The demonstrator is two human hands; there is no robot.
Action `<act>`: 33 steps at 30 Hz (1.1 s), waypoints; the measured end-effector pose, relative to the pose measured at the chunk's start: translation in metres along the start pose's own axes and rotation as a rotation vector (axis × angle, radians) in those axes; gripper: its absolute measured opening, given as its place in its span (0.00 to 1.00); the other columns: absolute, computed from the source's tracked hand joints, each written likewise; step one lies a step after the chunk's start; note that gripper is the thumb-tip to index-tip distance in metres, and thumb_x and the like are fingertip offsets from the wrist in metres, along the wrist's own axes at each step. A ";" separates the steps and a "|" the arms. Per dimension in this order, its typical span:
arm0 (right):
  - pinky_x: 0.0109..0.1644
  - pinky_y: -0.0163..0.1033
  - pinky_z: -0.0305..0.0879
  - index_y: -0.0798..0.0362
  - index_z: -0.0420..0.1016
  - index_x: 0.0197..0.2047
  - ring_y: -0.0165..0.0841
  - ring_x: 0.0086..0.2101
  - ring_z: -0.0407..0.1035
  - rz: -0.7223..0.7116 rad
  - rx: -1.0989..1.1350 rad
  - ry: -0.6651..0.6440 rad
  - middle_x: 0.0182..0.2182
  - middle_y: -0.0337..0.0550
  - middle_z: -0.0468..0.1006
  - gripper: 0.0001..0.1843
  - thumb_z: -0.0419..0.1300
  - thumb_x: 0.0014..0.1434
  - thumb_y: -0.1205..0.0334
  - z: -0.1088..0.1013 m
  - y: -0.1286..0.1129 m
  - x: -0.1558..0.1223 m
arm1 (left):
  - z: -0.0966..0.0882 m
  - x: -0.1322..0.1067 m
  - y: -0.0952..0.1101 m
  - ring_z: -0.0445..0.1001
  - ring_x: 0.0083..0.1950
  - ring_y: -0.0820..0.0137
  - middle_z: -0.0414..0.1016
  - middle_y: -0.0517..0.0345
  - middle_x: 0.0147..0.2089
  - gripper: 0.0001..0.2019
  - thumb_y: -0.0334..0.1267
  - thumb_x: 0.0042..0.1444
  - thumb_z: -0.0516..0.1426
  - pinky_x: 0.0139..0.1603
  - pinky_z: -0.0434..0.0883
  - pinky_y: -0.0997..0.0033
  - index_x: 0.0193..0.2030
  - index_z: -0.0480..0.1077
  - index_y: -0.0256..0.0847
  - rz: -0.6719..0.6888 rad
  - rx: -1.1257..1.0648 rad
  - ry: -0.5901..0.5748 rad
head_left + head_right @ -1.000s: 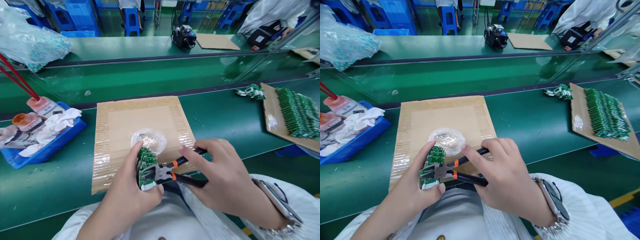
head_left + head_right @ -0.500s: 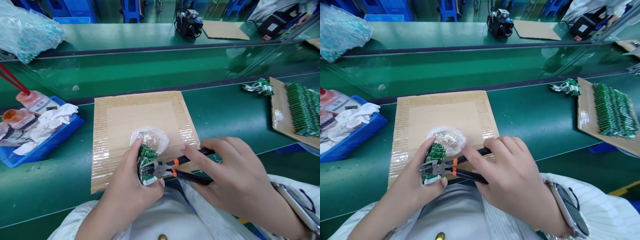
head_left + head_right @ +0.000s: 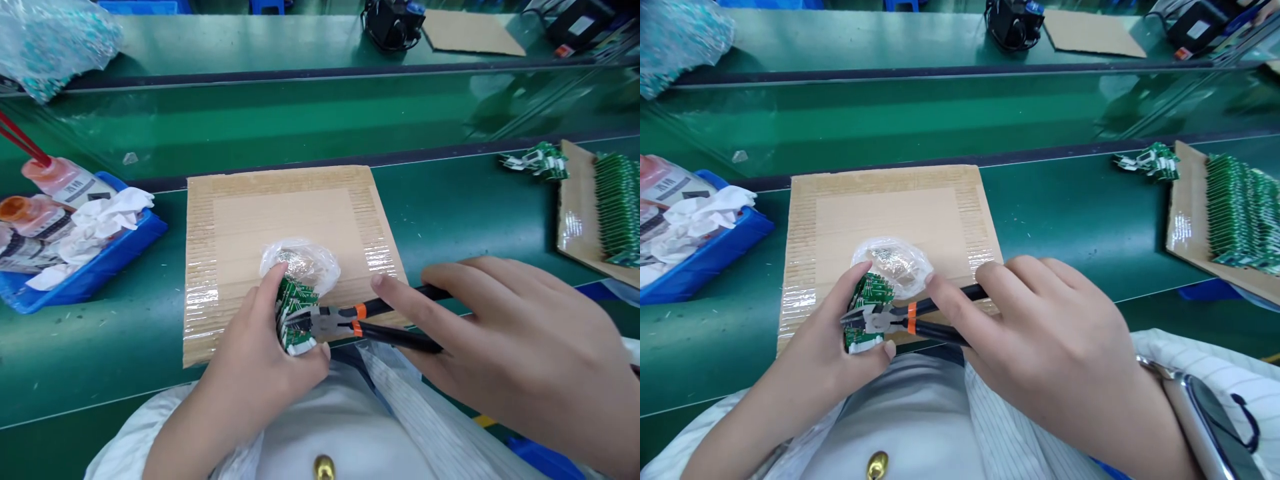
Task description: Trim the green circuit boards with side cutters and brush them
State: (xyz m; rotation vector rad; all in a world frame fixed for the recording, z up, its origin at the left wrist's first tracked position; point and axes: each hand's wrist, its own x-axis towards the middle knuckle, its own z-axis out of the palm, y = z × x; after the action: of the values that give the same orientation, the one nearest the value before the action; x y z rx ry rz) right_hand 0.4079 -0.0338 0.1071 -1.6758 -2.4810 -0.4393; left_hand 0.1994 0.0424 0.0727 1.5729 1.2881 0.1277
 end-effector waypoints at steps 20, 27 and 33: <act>0.26 0.40 0.51 0.52 0.71 0.48 0.34 0.24 0.60 0.069 0.062 0.018 0.24 0.41 0.69 0.17 0.57 0.56 0.57 0.003 -0.003 0.005 | -0.022 0.002 0.012 0.72 0.52 0.56 0.73 0.55 0.53 0.38 0.42 0.46 0.60 0.49 0.69 0.60 0.65 0.55 0.53 0.103 0.211 -0.063; 0.28 0.37 0.56 0.51 0.71 0.51 0.34 0.27 0.68 0.325 0.251 0.050 0.27 0.41 0.73 0.22 0.60 0.52 0.58 0.019 -0.030 0.005 | -0.058 0.014 0.029 0.76 0.46 0.57 0.77 0.58 0.49 0.34 0.44 0.46 0.61 0.38 0.72 0.68 0.62 0.60 0.53 0.190 0.498 -0.100; 0.29 0.37 0.63 0.51 0.69 0.53 0.36 0.30 0.72 0.577 0.531 -0.010 0.32 0.44 0.75 0.24 0.58 0.53 0.56 0.036 -0.063 0.005 | -0.070 0.034 0.043 0.67 0.14 0.66 0.68 0.67 0.13 0.25 0.39 0.35 0.63 0.13 0.56 0.72 0.46 0.77 0.46 0.037 0.435 -0.098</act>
State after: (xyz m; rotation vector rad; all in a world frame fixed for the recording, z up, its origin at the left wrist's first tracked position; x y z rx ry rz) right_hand 0.3504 -0.0403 0.0633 -1.9962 -1.7543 0.2661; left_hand 0.1969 0.1177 0.1189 1.9438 1.2652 -0.2196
